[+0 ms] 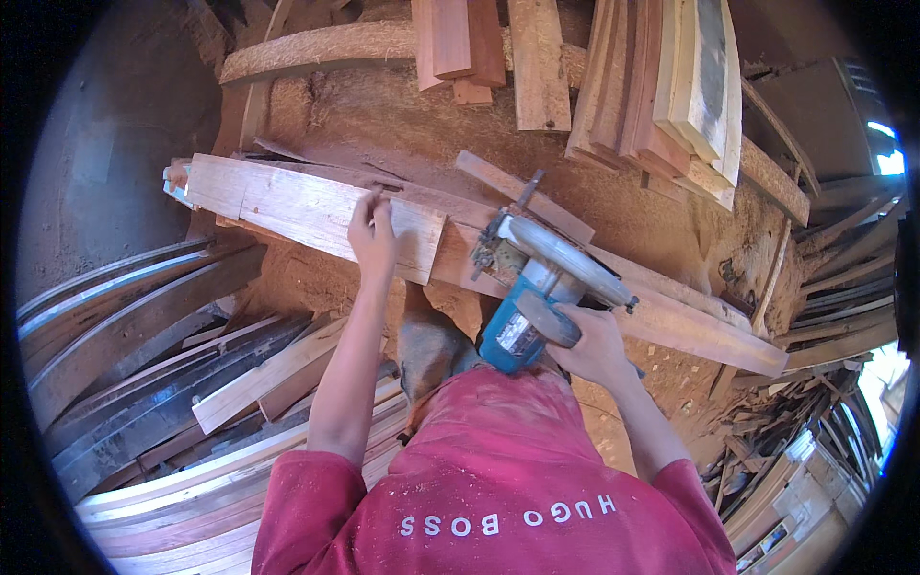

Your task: The person uses a circular saw to cut along a marked line on a piece of wood, then moves several other wooden planks, and finally cuts another line on a different piece of wood.

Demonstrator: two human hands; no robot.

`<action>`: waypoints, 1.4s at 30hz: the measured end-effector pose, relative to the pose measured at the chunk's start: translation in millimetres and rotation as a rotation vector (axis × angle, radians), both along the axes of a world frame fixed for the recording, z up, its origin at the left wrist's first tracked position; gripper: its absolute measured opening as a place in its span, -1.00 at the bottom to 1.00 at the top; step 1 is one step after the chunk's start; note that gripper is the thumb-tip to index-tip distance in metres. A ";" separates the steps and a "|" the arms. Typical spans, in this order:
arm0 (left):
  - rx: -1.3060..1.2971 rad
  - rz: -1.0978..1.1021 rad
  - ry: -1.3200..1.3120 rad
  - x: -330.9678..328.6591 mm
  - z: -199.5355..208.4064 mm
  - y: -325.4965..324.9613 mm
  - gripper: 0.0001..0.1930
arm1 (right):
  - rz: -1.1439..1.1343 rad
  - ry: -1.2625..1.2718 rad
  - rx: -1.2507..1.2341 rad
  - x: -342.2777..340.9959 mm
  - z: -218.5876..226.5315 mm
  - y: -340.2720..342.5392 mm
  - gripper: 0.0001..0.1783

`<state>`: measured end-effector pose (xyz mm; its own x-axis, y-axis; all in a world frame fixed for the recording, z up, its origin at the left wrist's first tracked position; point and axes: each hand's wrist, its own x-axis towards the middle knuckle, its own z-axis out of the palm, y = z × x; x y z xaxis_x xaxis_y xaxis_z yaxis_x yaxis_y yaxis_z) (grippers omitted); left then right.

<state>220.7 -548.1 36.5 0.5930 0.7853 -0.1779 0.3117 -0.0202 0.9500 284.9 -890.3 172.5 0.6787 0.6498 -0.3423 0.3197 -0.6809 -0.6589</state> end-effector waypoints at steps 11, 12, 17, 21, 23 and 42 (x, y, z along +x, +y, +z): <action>0.581 -0.122 0.248 -75.5 -9.4 -88.9 -0.56 | 0.234 0.151 0.074 -4.3 -27.4 66.2 -0.43; 0.579 -0.108 0.258 -78.4 -15.2 -87.9 -0.56 | 0.232 0.150 0.108 -5.1 -28.8 68.7 -0.44; 0.692 -0.041 0.336 -81.6 -34.0 -87.4 -0.67 | 0.269 0.174 0.208 -0.3 -40.3 70.6 -0.45; 0.743 -0.013 0.282 -79.9 -39.6 -87.0 -0.70 | 0.311 0.227 0.135 6.1 -39.0 72.2 -0.43; 0.742 -0.057 0.323 -81.5 -41.2 -85.3 -0.67 | 0.318 0.240 0.112 5.7 -39.3 72.3 -0.42; 0.610 -0.038 0.301 -73.2 -40.4 -71.4 -0.75 | 0.343 0.261 0.094 4.8 -46.1 73.8 -0.53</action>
<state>147.4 -619.5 -3.9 0.6164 0.7770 0.1279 0.5494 -0.5407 0.6370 289.7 -816.5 126.4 0.3171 0.8589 -0.4023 0.3313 -0.4977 -0.8016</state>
